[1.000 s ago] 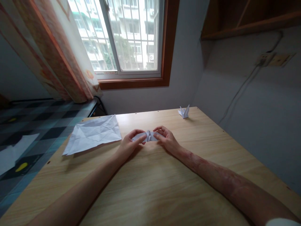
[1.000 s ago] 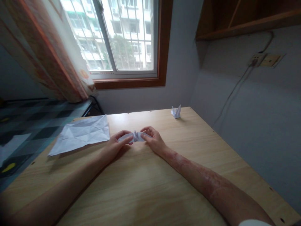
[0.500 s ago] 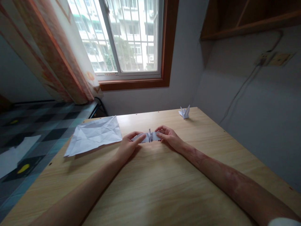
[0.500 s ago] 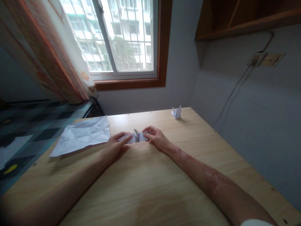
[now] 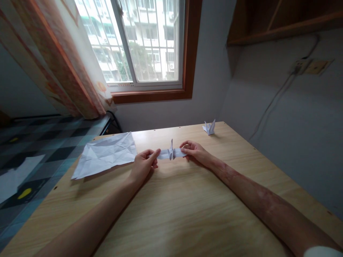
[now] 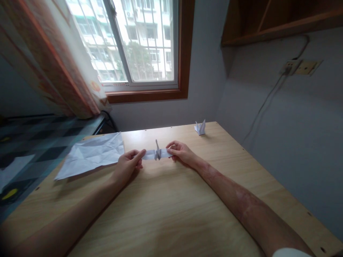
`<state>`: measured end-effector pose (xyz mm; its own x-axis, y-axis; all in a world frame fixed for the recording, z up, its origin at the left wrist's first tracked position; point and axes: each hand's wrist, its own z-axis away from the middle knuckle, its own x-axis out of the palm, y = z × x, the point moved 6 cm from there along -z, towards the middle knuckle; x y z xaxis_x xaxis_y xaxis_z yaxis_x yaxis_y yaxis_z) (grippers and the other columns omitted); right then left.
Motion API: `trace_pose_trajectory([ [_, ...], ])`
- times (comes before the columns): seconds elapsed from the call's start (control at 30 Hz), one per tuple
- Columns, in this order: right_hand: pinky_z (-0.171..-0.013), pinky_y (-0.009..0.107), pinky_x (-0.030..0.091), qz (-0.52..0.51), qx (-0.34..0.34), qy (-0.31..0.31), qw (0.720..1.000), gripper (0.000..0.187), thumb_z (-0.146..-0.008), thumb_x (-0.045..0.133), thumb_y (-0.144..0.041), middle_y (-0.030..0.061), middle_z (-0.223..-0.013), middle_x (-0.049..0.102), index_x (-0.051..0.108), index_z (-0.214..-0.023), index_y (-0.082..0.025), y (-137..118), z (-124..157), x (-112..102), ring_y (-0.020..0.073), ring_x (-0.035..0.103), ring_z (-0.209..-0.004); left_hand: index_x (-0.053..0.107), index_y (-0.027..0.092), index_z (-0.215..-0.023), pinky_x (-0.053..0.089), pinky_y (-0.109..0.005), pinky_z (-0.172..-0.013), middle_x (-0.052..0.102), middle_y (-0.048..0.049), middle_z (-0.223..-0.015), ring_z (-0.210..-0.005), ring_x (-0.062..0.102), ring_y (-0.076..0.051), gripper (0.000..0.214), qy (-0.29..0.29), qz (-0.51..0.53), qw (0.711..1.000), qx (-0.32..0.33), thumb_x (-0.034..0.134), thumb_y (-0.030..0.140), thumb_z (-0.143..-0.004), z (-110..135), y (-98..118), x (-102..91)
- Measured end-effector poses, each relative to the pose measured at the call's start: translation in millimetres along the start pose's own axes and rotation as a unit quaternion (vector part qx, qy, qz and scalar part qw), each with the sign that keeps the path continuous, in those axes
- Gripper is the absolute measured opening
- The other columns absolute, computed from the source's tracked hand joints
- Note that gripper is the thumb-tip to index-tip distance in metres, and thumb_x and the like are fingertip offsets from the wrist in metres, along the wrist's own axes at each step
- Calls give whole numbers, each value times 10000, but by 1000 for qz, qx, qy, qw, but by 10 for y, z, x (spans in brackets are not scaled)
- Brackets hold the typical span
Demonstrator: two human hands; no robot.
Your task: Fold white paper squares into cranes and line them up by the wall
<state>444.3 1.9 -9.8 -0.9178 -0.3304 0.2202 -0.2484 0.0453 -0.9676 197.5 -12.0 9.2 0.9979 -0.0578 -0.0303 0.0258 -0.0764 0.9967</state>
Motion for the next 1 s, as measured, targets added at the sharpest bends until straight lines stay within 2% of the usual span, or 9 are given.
trace_pose_trajectory([
  [0.23, -416, 171, 262, 23, 26, -8, 999, 502, -774, 956, -531, -72, -663, 603, 676, -1000, -181, -5, -6, -84, 64, 443, -495, 630, 198, -670, 401, -231, -430, 615, 19, -526, -426, 508, -102, 490, 19, -28, 999, 13, 894, 574, -841, 12, 35, -43],
  [0.37, -414, 178, 257, 37, 16, -3, 999, 499, -784, 944, -535, -80, -627, 590, 669, -1009, -184, -27, -24, -190, 58, 396, -470, 661, 189, -702, 462, -236, -482, 664, 3, -592, -470, 560, -109, 495, 18, -22, 999, 19, 887, 608, -836, -39, -19, -62],
  [0.53, -398, 196, 256, 54, -2, 75, 996, 527, -740, 936, -575, -53, -646, 647, 655, -983, -200, 18, -90, -400, 63, 412, -433, 742, 169, -842, 490, -245, -535, 771, -49, -738, -534, 632, -129, 506, -48, -25, 998, 23, 853, 662, -840, -92, -88, 8],
  [0.63, -411, 206, 278, 52, -24, 130, 990, 537, -720, 920, -549, -44, -702, 674, 638, -1027, -210, 46, -111, -471, 67, 416, -447, 758, 157, -1067, 493, -250, -563, 801, -63, -764, -559, 661, -149, 528, -94, -42, 994, 31, 824, 645, -876, -78, -95, 69],
  [0.7, -437, 216, 323, 61, -37, 163, 984, 552, -706, 911, -518, -41, -771, 687, 618, -1071, -224, 49, -98, -484, 81, 451, -483, 720, 154, -1205, 485, -250, -568, 812, -68, -782, -575, 670, -158, 573, -102, -49, 993, 40, 784, 641, -911, -63, -87, 81],
  [0.77, -487, 233, 384, 105, -56, 194, 974, 534, -727, 889, -505, -36, -819, 679, 608, -1093, -235, 10, -51, -471, 112, 522, -557, 674, 159, -1278, 469, -246, -560, 824, -77, -824, -589, 676, -162, 595, -100, -55, 992, 49, 742, 644, -940, -44, -75, 84],
  [0.87, -578, 261, 420, 221, -101, 211, 947, 377, -878, 774, -542, -50, -722, 602, 629, -1038, -233, -128, 64, -360, 148, 559, -636, 637, 178, -1292, 431, -237, -517, 809, -55, -826, -553, 632, -148, 581, -91, -69, 992, 57, 709, 649, -960, -11, -57, 84],
  [0.93, -585, 271, 383, 317, -115, 185, 923, 319, -951, 720, -544, -53, -667, 573, 651, -955, -233, -206, 131, -215, 144, 529, -606, 640, 193, -1266, 373, -231, -474, 761, -8, -761, -483, 539, -123, 547, -89, -87, 990, 63, 700, 649, -968, 9, -42, 89],
  [1.0, -584, 275, 357, 411, -105, 147, 894, 324, -946, 752, -545, -47, -655, 608, 669, -895, -235, -230, 176, -58, 140, 536, -587, 661, 203, -1225, 336, -233, -473, 685, 33, -684, -467, 483, -115, 506, -83, -105, 988, 75, 691, 645, -979, 15, -15, 83],
])
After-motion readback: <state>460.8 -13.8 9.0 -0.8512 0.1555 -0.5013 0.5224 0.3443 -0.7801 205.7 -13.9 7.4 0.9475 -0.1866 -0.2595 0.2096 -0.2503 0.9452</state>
